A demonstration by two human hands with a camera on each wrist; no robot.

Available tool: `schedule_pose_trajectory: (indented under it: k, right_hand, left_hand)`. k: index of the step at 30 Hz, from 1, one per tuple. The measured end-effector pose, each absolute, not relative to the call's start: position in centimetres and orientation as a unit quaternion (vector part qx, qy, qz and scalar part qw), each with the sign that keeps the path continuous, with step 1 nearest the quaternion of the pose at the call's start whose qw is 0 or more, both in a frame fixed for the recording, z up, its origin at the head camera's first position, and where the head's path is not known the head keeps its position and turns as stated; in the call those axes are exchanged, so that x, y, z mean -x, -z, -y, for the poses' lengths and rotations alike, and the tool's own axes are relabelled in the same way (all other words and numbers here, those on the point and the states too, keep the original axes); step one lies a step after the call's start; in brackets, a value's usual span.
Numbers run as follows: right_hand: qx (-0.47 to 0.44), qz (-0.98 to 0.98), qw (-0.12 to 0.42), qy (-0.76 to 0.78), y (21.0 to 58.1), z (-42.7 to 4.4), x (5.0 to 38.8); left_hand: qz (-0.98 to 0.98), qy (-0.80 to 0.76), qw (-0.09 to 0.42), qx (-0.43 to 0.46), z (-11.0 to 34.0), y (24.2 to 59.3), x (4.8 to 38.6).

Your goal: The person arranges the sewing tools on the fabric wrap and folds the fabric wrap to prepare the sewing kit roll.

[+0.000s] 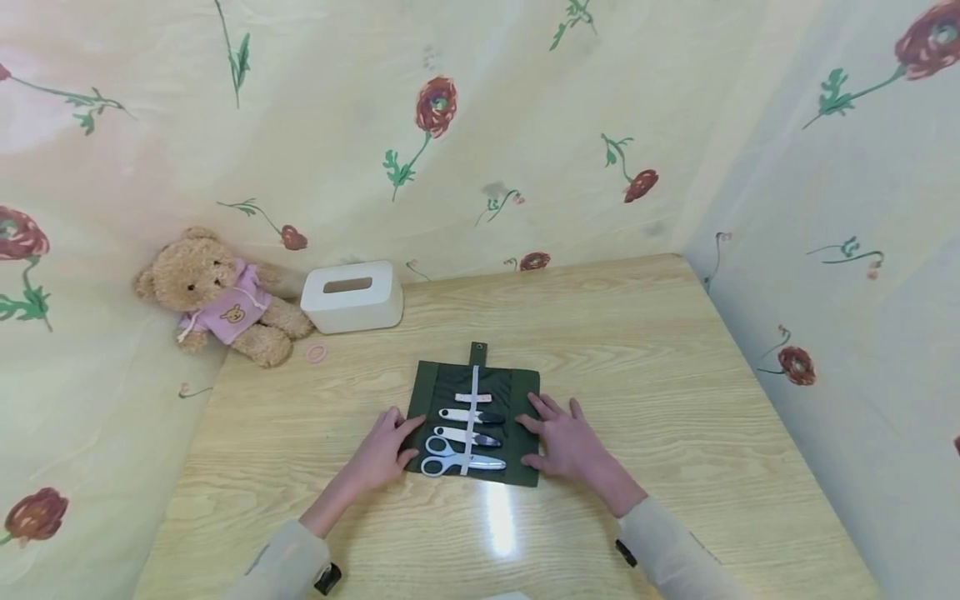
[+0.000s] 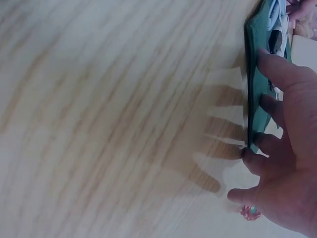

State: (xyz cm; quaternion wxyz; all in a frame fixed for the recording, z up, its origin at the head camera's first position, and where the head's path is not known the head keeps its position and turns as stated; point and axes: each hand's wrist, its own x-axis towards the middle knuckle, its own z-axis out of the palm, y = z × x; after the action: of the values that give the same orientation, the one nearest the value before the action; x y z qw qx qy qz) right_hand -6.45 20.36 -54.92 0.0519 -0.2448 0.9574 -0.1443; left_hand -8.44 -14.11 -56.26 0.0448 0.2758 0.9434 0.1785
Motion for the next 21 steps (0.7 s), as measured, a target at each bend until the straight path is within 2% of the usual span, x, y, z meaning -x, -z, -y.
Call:
schedule_pose_trajectory:
  k: [13, 21]
  right_hand:
    - [0.262, -0.956, 0.056, 0.117, 54.3, -20.5, 7.1]
    - [0.282, -0.947, 0.038, 0.151, 54.8, -20.8, 6.4]
  left_hand:
    - [-0.940, -0.146, -0.007, -0.309, 14.2, 56.9, 6.7]
    - [-0.946, -0.114, 0.005, -0.303, 14.3, 57.2, 5.8]
